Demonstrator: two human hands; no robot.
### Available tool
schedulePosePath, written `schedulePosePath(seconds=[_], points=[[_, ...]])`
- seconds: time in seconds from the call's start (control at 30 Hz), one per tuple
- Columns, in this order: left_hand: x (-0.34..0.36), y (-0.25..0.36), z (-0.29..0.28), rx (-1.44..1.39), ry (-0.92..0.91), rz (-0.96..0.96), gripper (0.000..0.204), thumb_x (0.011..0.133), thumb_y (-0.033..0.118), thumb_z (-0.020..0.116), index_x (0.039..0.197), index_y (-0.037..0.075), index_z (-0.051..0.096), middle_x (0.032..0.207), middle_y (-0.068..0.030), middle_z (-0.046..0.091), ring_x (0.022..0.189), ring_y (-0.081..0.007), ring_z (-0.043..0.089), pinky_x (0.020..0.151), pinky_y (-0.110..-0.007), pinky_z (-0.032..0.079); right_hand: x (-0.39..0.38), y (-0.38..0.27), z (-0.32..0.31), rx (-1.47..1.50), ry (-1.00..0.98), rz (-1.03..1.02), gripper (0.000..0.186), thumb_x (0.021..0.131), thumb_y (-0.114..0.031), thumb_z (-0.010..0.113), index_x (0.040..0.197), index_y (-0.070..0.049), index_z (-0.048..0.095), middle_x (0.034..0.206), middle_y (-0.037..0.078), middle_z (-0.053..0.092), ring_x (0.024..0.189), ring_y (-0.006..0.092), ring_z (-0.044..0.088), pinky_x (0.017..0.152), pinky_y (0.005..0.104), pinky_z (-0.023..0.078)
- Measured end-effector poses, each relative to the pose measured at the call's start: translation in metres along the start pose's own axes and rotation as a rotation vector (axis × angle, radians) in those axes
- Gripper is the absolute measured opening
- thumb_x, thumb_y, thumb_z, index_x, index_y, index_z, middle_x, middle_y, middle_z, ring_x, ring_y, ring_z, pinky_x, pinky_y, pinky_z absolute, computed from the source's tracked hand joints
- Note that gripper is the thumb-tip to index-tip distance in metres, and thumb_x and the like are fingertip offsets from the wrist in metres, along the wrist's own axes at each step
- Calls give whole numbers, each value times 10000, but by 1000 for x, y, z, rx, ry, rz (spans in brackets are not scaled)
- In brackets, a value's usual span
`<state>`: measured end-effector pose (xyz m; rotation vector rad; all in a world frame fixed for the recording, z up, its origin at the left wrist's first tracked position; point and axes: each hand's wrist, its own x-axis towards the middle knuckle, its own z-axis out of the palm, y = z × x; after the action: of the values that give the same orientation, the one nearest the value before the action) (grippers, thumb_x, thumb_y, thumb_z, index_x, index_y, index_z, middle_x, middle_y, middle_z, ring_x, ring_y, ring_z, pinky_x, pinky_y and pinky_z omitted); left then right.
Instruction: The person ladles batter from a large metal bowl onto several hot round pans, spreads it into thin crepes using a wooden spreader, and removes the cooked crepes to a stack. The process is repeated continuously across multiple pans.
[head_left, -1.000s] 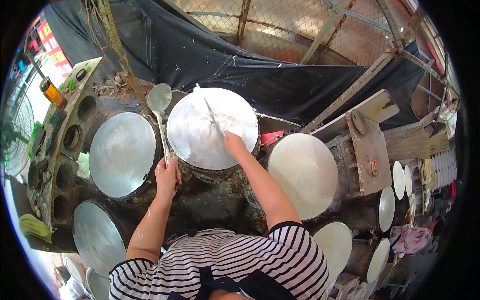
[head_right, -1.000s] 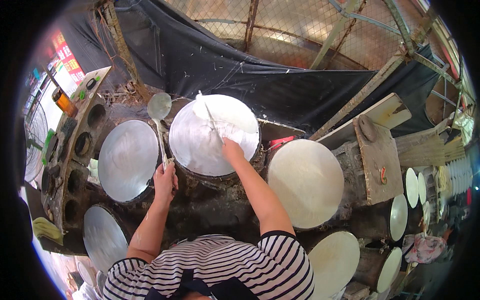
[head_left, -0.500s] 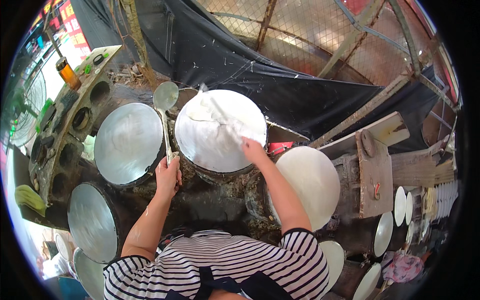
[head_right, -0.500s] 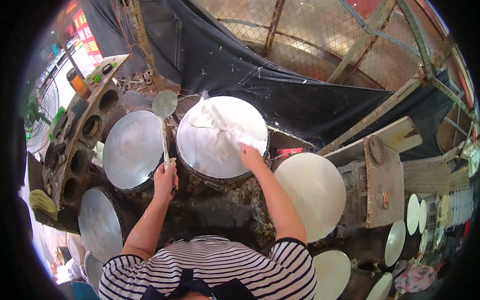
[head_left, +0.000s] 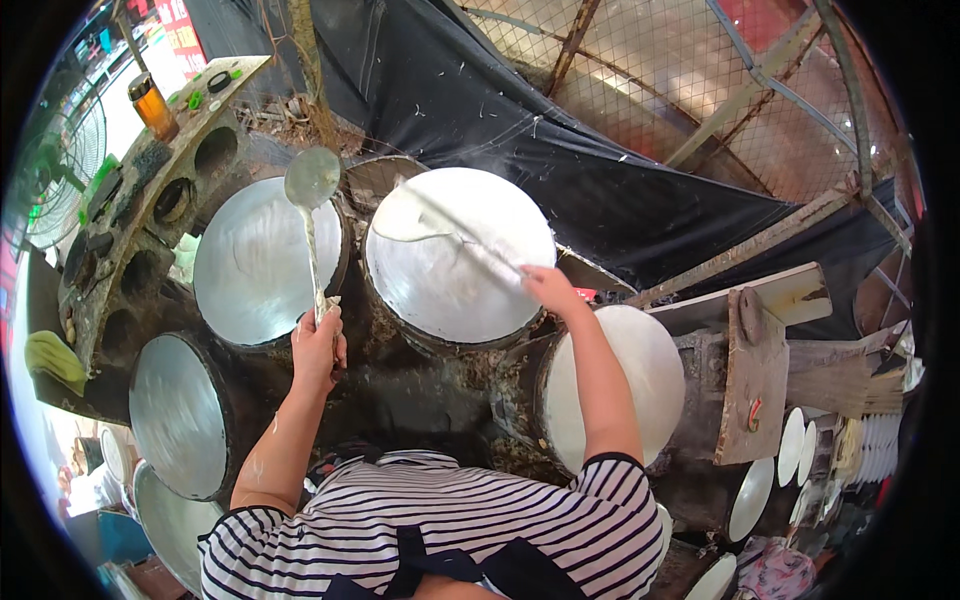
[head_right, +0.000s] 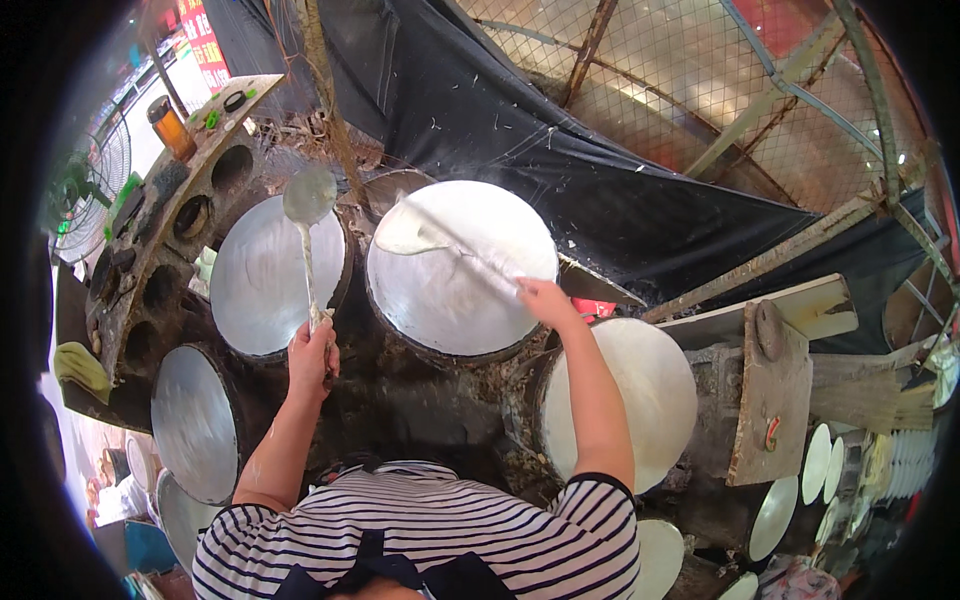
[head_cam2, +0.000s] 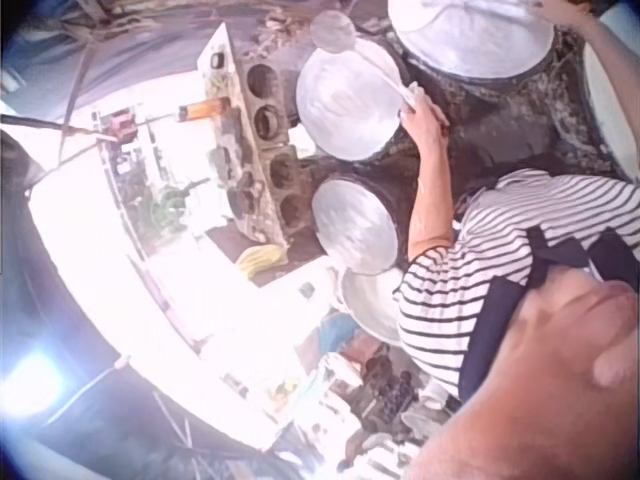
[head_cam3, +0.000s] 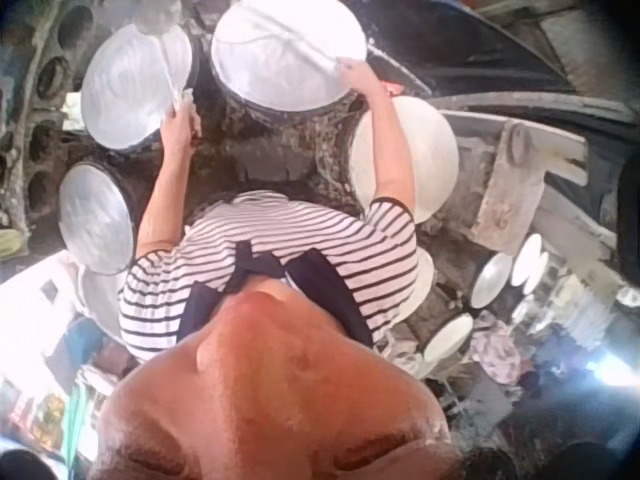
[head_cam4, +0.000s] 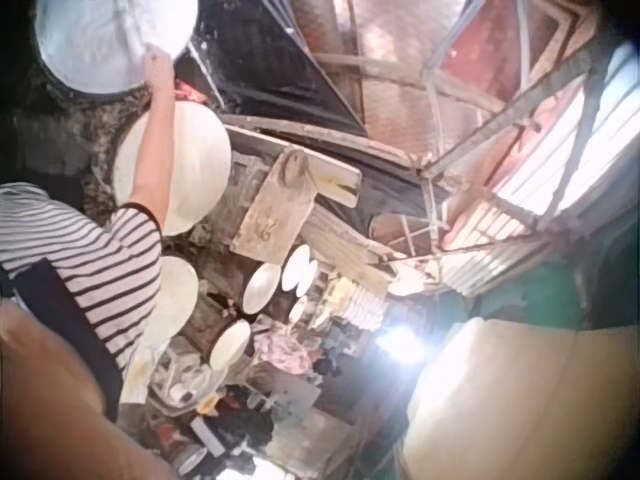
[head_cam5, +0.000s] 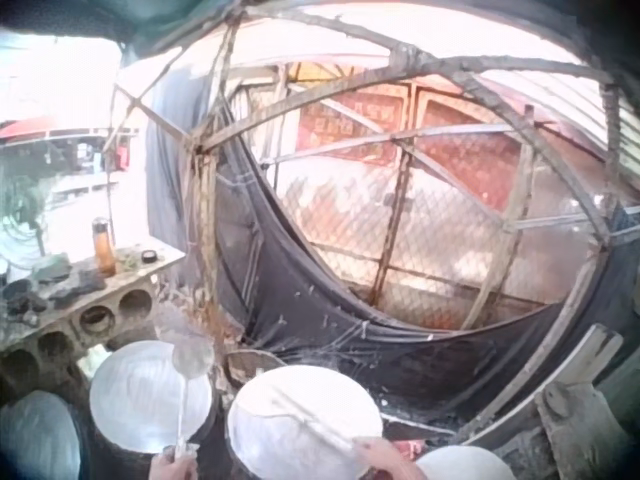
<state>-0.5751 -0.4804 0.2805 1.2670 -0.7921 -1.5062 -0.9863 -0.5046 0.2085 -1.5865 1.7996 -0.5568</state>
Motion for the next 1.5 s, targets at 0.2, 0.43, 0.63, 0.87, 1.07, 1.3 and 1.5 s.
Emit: schedulePosePath(seconds=[0.2, 0.43, 0.63, 0.87, 1.07, 1.3, 1.5], points=[[-5, 5, 10, -32, -2, 19, 130, 885, 150, 556, 926, 27, 536, 643, 0, 465, 363, -83, 404, 299, -233, 333, 85, -8, -20, -32, -82, -113, 390, 801, -147, 538, 1177, -57, 588, 941, 129, 670, 850, 225, 628, 762, 324, 473], [-16, 7, -5, -33, 95, 15, 111, 887, 149, 558, 884, 40, 536, 616, 4, 459, 369, -79, 411, 300, -229, 346, 36, -1, -64, 184, -408, 158, 441, 761, -141, 558, 1190, -41, 588, 637, -17, 531, 531, 68, 445, 480, 226, 369], [-29, -1, -2, -39, 125, 21, 121, 895, 159, 556, 868, 43, 533, 608, 4, 460, 368, -77, 411, 300, -228, 345, 103, -35, -54, 39, -333, 11, 381, 798, -155, 532, 1163, -89, 617, 630, 2, 541, 513, 93, 465, 475, 250, 388], [-55, 1, -8, -41, 148, 31, 153, 900, 164, 548, 800, 61, 497, 597, 3, 455, 363, -81, 406, 299, -231, 339, 79, -37, -71, 117, -624, 186, 407, 741, -84, 554, 1141, -69, 629, 610, -5, 531, 490, 66, 434, 454, 238, 361], [-54, -2, -37, -21, 47, 8, 145, 902, 162, 539, 810, 57, 498, 596, 4, 451, 365, -81, 404, 303, -232, 337, -30, -17, -68, -26, -292, 64, 411, 771, -311, 671, 1102, -68, 646, 892, 73, 678, 762, 143, 594, 709, 285, 469], [-55, -6, -88, -46, -65, -46, 123, 896, 157, 545, 857, 46, 513, 599, 6, 443, 372, -80, 402, 311, -231, 337, -91, -130, 150, 613, -42, 352, 219, 878, -217, 536, 1011, -45, 563, 651, 72, 570, 548, 157, 557, 498, 315, 460], [-56, 9, -122, 29, -133, -35, 125, 889, 156, 552, 857, 42, 514, 613, 8, 453, 375, -75, 405, 312, -229, 344, -22, -222, 299, 1217, 209, 321, 290, 958, -305, 356, 860, -47, 447, 564, 40, 446, 384, 137, 395, 356, 303, 371]])
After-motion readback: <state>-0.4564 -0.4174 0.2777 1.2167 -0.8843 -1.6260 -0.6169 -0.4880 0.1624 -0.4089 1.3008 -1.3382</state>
